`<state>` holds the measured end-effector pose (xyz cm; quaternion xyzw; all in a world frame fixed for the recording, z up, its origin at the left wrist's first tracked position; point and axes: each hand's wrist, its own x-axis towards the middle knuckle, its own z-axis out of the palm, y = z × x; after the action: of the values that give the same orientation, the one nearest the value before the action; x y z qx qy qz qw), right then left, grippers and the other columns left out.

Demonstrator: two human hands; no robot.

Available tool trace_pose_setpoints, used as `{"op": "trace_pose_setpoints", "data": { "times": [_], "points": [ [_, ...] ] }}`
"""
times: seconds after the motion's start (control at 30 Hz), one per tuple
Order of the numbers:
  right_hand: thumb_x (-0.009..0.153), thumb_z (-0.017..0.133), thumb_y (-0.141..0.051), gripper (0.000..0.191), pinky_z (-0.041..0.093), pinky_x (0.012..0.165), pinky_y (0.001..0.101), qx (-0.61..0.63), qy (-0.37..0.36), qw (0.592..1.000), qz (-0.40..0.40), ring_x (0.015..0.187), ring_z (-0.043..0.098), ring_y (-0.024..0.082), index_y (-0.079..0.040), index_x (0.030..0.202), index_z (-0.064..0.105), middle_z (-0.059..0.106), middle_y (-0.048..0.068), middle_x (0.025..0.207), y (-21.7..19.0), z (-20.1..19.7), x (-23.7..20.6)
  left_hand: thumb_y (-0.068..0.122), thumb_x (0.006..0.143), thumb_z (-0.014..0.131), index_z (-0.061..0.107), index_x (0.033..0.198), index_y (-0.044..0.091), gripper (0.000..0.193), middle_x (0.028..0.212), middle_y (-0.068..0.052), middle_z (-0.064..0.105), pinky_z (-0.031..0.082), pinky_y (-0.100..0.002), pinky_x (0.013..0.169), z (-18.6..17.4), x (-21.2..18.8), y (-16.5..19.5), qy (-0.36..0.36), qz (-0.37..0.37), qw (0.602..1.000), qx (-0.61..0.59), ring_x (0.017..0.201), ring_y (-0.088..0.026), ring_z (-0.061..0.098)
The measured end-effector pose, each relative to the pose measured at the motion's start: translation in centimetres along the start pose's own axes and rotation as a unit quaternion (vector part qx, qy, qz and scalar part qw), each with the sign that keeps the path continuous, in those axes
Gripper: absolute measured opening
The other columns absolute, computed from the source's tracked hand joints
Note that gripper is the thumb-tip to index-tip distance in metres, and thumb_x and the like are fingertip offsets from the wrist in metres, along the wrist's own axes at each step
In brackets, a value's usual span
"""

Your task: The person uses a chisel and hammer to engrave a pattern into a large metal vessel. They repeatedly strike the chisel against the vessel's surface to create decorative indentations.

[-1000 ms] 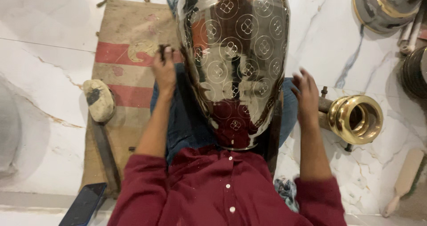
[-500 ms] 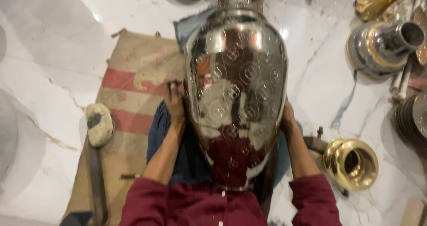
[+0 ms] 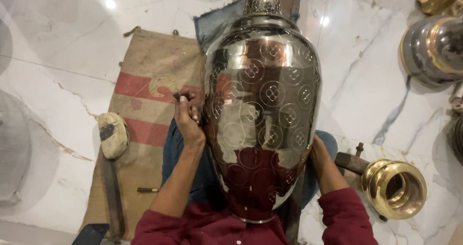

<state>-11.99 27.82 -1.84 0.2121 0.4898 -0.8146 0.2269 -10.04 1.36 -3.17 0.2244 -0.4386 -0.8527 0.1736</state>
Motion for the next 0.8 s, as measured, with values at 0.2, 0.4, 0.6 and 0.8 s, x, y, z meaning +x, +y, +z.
{"op": "trace_pose_setpoints", "data": {
  "times": [0.2,0.4,0.6,0.8],
  "points": [
    [0.109,0.053,-0.036,0.054,0.063,0.080,0.0362,0.008,0.043,0.999,-0.001,0.107,0.070,0.026,0.002,0.148,0.054,0.063,0.023,0.137,0.9,-0.3,-1.5,0.022,0.108,0.057,0.064,0.127,0.005,0.026,0.099,0.002,0.060,0.033,-0.019,0.052,-0.7,-1.2,0.4,-0.006,0.035,0.999,0.024,0.062,-0.002,0.042],
    [0.111,0.046,-0.038,0.050,0.064,0.084,0.0322,-0.111,0.216,0.949,-0.199,0.107,0.072,0.021,-0.009,0.152,0.043,0.065,0.014,0.131,0.8,-4.8,-8.0,0.024,0.110,0.055,0.063,0.123,0.006,0.023,0.090,0.004,0.059,0.036,-0.020,0.050,-2.2,-4.3,1.8,0.019,0.000,0.995,0.101,0.062,-0.002,0.044],
    [0.102,0.055,-0.037,0.055,0.059,0.077,0.0467,-0.463,0.291,0.828,-0.123,0.080,0.069,0.028,-0.007,0.148,0.052,0.070,0.020,0.098,4.9,-9.4,-19.3,0.016,0.103,0.057,0.059,0.137,0.005,0.036,0.094,0.005,0.060,0.040,-0.022,0.055,-6.2,-7.6,3.6,-0.063,0.020,0.954,0.291,0.066,-0.005,0.043],
    [0.086,0.076,-0.052,0.073,0.056,0.085,0.0501,-0.702,0.209,0.680,0.038,0.101,0.070,0.044,0.000,0.133,0.055,0.072,0.027,0.107,17.4,-8.2,-29.3,0.004,0.103,0.072,0.065,0.126,0.000,0.025,0.106,-0.005,0.065,0.057,-0.026,0.082,-7.7,-14.0,6.9,-0.255,0.194,0.882,0.347,0.092,-0.012,0.067]
  ]
}}
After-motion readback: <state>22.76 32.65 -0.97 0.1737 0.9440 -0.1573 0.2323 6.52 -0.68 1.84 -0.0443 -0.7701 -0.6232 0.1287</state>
